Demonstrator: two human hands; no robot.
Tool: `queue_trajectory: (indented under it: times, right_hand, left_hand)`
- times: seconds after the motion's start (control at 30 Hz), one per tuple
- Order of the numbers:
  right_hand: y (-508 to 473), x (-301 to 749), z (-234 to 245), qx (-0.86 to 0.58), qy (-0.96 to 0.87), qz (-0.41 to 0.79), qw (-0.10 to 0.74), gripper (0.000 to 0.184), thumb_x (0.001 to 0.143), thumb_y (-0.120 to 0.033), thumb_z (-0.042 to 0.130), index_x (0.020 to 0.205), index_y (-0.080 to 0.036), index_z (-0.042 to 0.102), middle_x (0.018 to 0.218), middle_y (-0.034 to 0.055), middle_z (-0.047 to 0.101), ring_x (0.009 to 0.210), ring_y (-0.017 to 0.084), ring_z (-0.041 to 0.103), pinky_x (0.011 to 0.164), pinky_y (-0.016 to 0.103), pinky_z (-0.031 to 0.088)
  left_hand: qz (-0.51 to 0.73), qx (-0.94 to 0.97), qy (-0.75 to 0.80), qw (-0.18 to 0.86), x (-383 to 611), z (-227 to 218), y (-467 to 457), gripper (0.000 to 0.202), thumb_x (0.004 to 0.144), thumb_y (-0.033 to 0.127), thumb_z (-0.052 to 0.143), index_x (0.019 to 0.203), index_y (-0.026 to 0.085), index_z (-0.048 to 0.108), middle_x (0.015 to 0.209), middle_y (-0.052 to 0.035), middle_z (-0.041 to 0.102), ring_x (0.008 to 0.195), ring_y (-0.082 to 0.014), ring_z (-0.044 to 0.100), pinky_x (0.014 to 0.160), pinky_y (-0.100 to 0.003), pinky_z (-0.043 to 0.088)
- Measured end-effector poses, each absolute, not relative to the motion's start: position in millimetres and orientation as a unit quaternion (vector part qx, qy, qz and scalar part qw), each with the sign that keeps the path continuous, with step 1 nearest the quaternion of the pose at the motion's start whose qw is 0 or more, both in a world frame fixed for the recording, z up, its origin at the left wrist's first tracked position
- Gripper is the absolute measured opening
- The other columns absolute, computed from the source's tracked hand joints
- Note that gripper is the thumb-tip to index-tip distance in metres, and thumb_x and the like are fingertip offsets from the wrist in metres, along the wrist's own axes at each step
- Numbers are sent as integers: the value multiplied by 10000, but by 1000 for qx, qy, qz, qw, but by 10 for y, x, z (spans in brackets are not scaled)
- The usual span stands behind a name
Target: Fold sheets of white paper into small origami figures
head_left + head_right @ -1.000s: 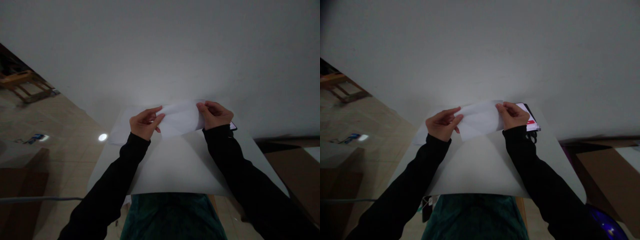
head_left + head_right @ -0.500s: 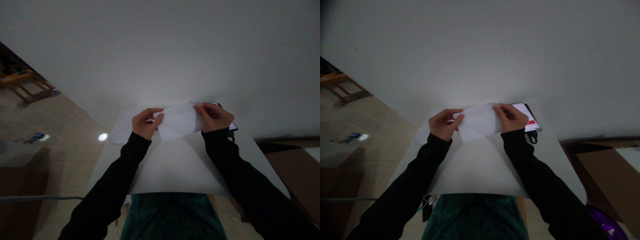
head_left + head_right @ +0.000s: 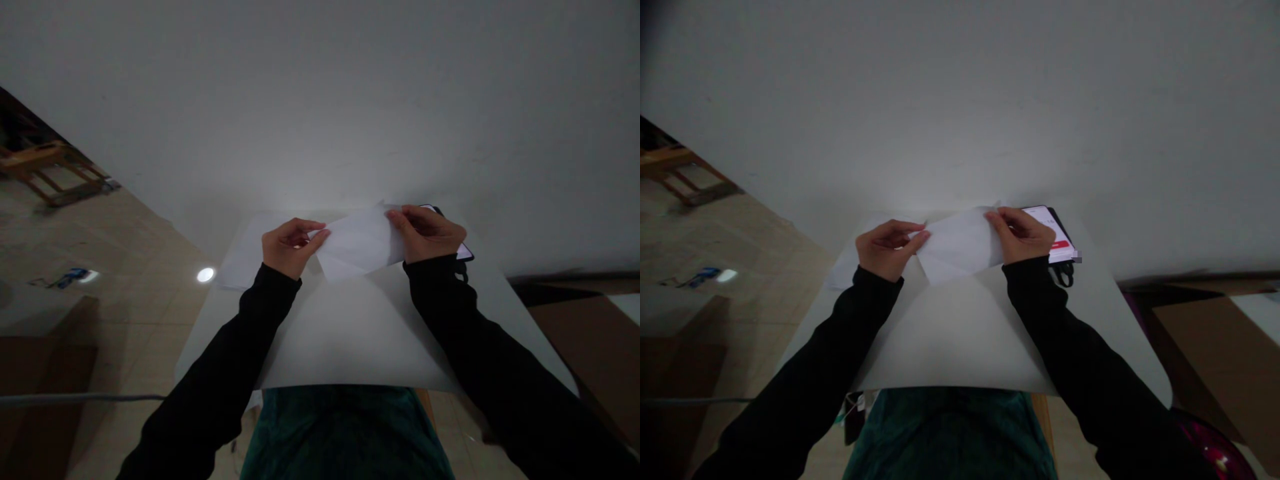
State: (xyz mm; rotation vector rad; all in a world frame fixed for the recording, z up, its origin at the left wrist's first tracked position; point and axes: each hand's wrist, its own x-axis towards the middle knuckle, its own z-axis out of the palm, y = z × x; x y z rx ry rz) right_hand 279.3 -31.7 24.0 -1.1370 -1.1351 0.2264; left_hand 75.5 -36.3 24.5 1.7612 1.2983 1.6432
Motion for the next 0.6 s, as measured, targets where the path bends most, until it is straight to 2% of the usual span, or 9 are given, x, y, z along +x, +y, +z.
queue_trajectory:
  times: [0.07, 0.17, 0.23, 0.33, 0.43, 0.53, 0.6]
  right_hand:
    - [-328, 2777, 230, -498, -535, 103, 675, 87, 672, -280, 717, 711, -202, 713, 629, -17, 691, 557, 126, 625, 557, 273, 539]
    - [-354, 2721, 185, -471, -601, 117, 635, 56, 700, -265, 692, 703, -214, 715, 651, -20, 701, 561, 116, 627, 565, 254, 527]
    - [-382, 2671, 146, -441, -653, 135, 600, 77, 729, -279, 669, 712, -223, 718, 672, -20, 706, 563, 109, 621, 555, 244, 511]
    - [-439, 2600, 117, -412, -697, 163, 565, 111, 762, -309, 642, 737, -236, 723, 696, -17, 710, 575, 106, 613, 541, 242, 489]
    - [-482, 2562, 140, -424, -666, 187, 584, 99, 743, -318, 660, 711, -242, 716, 673, -24, 702, 569, 110, 609, 546, 253, 493]
    - [-464, 2562, 162, -439, -606, 226, 624, 95, 688, -311, 707, 669, -220, 684, 641, -21, 685, 562, 115, 613, 571, 268, 515]
    - [-423, 2554, 136, -440, -561, 263, 650, 164, 643, -298, 742, 760, -214, 665, 715, -7, 697, 618, 123, 637, 613, 278, 531]
  left_hand:
    - [539, 677, 482, 138, 732, 251, -364, 171, 703, 339, 711, 729, 176, 668, 692, 3, 687, 589, -98, 612, 595, -226, 514]
    - [421, 756, 499, 42, 743, 236, -391, 308, 767, 427, 636, 946, 177, 640, 722, -9, 688, 680, -150, 642, 685, -285, 507]
    - [337, 797, 501, -15, 786, 201, -419, 381, 830, 474, 537, 1039, 162, 599, 749, -40, 679, 708, -181, 640, 677, -305, 489]
    - [245, 828, 502, -48, 853, 135, -443, 405, 902, 492, 375, 895, 159, 606, 688, -59, 638, 652, -189, 621, 565, -273, 433]
    - [243, 841, 483, -19, 870, 87, -423, 400, 924, 475, 322, 827, 177, 570, 544, -7, 552, 504, -157, 555, 458, -239, 324]
    - [295, 848, 439, -9, 856, 61, -396, 370, 921, 465, 351, 771, 192, 549, 463, 33, 466, 426, -123, 482, 435, -228, 261]
    - [337, 833, 438, -30, 853, 52, -393, 378, 922, 459, 362, 722, 193, 540, 450, 38, 446, 402, -105, 447, 432, -224, 241]
